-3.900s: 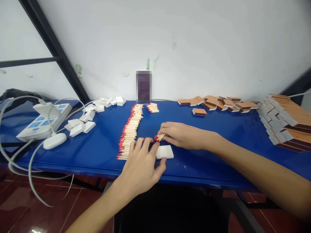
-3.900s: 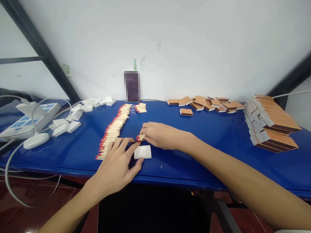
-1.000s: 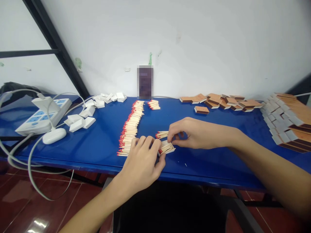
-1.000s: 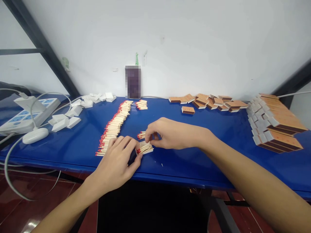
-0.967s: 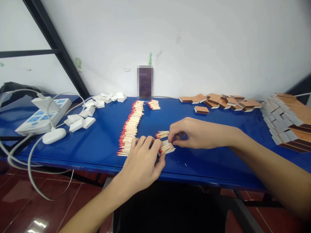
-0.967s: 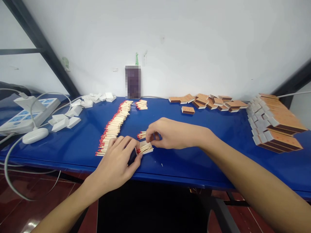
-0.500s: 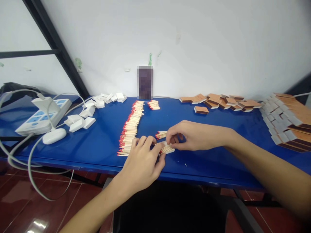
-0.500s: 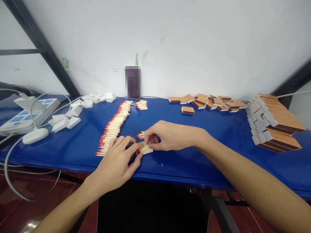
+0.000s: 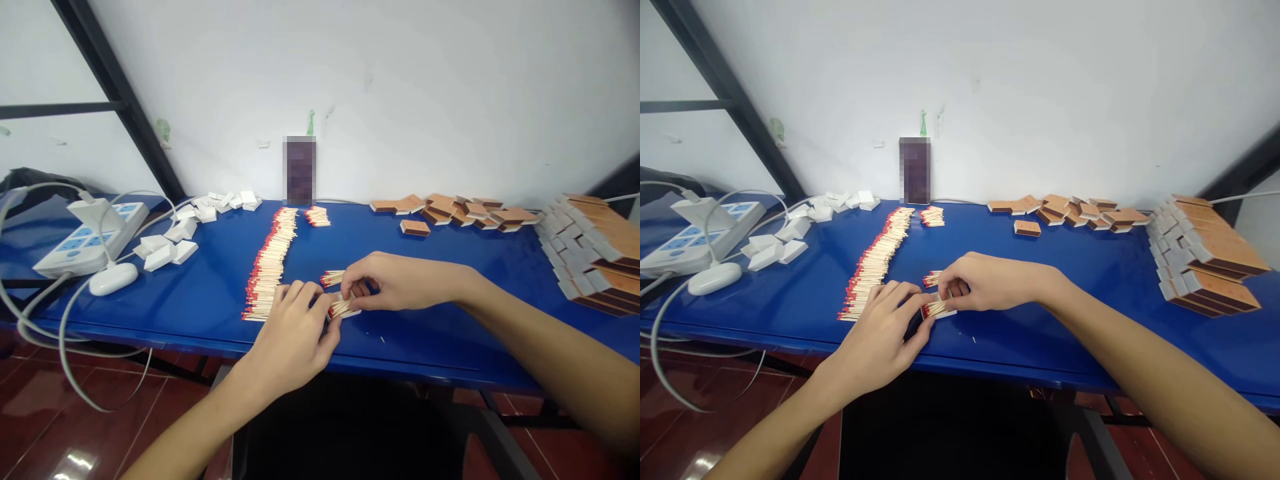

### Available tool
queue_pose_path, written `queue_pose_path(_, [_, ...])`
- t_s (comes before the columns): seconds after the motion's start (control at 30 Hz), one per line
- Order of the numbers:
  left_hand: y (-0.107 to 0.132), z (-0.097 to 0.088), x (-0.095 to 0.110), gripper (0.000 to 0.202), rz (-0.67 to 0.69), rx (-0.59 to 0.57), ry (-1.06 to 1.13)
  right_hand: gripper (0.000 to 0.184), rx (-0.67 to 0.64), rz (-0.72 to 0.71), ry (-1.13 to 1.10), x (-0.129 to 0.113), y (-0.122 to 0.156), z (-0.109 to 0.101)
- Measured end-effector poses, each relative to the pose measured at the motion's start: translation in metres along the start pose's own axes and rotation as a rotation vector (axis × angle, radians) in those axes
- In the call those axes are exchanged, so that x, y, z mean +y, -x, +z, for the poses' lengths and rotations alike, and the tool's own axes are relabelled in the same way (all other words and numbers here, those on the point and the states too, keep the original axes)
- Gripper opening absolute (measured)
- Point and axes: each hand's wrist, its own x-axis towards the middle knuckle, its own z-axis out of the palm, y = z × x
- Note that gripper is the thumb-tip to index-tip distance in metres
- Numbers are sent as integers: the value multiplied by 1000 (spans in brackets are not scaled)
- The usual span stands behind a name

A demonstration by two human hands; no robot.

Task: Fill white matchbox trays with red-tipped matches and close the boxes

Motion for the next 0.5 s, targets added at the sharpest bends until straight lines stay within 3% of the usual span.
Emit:
queue_pose_path(0.3, [0, 4, 0, 19, 7, 78, 52, 23, 12, -25, 6, -2, 0, 1])
queue_pose_path(0.5, [0, 2, 0, 12, 7, 56, 55, 22, 17, -39, -14, -2, -1, 3])
